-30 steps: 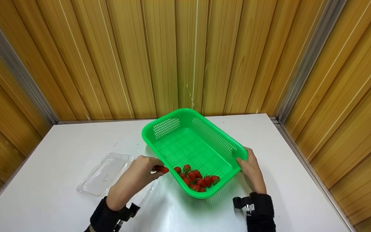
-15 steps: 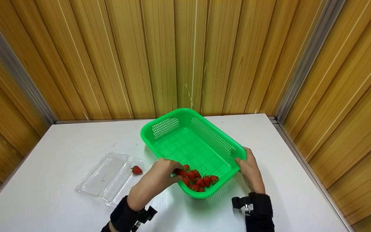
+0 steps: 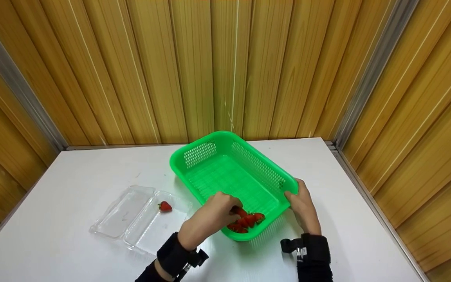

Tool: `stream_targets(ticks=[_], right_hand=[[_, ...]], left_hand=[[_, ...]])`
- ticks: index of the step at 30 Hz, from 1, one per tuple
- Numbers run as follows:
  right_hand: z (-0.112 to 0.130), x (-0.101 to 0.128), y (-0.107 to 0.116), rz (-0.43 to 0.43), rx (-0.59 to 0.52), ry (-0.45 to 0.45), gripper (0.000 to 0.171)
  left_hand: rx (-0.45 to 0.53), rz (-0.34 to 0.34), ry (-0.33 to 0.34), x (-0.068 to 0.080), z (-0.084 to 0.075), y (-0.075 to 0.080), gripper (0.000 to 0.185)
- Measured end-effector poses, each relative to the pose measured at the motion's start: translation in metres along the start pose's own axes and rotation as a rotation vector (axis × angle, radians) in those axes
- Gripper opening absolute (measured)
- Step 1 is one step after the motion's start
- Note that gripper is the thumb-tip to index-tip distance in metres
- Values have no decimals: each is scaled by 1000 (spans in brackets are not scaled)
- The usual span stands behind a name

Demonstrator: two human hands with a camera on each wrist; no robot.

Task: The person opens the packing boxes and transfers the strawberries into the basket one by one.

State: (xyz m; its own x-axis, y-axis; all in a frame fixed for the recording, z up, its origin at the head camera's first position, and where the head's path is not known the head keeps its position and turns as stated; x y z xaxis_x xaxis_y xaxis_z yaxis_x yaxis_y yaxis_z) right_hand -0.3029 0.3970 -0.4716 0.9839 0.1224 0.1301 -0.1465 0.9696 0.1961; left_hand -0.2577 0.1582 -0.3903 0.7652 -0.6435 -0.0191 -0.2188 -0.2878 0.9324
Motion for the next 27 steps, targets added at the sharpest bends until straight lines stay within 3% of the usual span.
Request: stream_targets(ticks=[9, 19, 27], right_hand=[[1, -3, -4, 6, -9, -2, 56], [-1, -3, -3, -5, -16, -7, 56], [0, -2, -2, -3, -32, -3, 55]], left_hand=[[-20, 42, -29, -13, -8, -16, 44], [-50, 109, 4, -17, -10, -25, 18], [-59, 98, -13, -18, -12, -24, 23]])
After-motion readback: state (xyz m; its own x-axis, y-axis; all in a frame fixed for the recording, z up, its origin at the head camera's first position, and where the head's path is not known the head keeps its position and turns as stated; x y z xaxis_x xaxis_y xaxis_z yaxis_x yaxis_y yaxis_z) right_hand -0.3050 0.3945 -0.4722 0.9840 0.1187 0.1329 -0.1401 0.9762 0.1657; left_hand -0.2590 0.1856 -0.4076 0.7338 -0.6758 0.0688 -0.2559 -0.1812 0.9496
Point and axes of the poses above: each hand's wrist, its own x-axis away from the middle knuckle, its own y-axis out of the back of the hand, z = x × y, the point moved 6 cm from there along -x, towards the middle knuckle, and after that the axes turned 11 degrees about z, right-handed, at the moved point
